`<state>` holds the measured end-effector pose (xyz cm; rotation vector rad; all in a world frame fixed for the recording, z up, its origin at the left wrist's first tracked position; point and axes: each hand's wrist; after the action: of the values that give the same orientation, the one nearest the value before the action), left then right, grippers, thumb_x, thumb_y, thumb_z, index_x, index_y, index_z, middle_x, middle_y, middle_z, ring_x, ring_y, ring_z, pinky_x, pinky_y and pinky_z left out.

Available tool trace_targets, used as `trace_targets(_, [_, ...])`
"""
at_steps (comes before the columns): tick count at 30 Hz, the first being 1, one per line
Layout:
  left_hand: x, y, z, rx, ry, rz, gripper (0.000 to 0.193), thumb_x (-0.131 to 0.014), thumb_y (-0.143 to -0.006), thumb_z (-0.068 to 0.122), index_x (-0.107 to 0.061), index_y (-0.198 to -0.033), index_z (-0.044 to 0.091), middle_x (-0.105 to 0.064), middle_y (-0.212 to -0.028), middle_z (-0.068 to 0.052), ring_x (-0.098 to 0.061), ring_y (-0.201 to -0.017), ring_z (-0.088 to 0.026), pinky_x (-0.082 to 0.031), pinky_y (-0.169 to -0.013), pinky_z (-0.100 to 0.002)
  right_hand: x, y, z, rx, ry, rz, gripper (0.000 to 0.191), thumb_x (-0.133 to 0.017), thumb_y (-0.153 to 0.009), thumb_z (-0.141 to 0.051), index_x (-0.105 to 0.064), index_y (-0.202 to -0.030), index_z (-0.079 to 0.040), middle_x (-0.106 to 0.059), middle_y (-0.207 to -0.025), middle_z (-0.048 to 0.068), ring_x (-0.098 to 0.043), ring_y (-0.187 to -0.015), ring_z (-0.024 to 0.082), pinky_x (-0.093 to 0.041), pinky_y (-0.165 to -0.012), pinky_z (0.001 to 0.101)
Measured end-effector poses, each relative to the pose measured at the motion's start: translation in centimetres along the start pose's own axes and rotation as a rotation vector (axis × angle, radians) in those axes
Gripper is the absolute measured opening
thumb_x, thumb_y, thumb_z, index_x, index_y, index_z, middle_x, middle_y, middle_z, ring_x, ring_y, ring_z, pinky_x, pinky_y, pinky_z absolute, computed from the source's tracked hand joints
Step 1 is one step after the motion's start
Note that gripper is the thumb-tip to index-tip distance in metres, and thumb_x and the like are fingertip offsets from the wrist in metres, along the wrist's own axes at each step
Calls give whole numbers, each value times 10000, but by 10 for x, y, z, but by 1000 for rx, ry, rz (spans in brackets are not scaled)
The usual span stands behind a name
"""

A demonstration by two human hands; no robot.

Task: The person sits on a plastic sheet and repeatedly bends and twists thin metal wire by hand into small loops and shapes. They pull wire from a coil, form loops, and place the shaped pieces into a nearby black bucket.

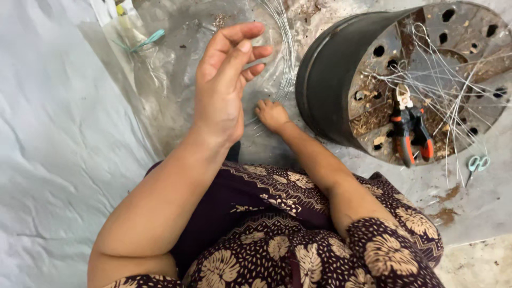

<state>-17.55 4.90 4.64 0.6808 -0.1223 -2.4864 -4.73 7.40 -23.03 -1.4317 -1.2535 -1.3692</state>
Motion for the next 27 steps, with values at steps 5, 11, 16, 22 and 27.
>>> trace_targets(5, [18,7,-4,-56,-51,31,197,-588,-1074,189,-648,-1238,98,-668,-1276,-19,-663,-1112,-135,-490,-939,-303,12,9,6,42,-3,135,124,-591,-858,-203,-685,-821,-132,-643,-919,39,-671,-794,220,-561,-615,379])
trace_targets(11, [37,4,-11,-86,-153,-19,168,-595,-1053,199,-676,-1181,124,-701,-1202,5,-678,-1029,-111,-497,-880,-272,74,11,2,114,-30,120,100,-583,-876,-178,-672,-845,-145,-649,-876,44,-688,-782,244,-569,-630,393])
trace_targets(16, [34,16,-17,-114,-93,-49,169,-610,-1032,209,-689,-1155,126,-720,-1153,2,-683,-983,-111,-492,-840,-274,127,12,-6,-43,-6,128,132,-574,-897,-173,-685,-953,-130,-676,-927,69,-703,-826,270,-571,-638,416])
trace_targets(22, [24,63,-20,-12,-34,-106,177,-601,-1039,231,-685,-1156,127,-730,-1162,-8,-699,-1008,-114,-503,-879,-276,100,28,-24,-152,103,-155,218,-543,-935,-191,-720,-1058,-159,-701,-1100,68,-688,-1012,258,-560,-747,442])
trace_targets(27, [23,63,-7,-30,-15,-143,196,-590,-1057,243,-677,-1185,124,-728,-1193,-14,-690,-1042,-114,-495,-925,-277,50,30,-42,-179,169,-168,244,-538,-942,-237,-721,-1096,-184,-666,-1159,54,-625,-1094,260,-503,-845,487])
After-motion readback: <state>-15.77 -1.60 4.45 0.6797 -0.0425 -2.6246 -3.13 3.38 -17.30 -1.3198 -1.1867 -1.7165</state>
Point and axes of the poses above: each hand's wrist, its own y-axis away from the middle knuckle, its own x-axis out of the back of the hand, z = x × y
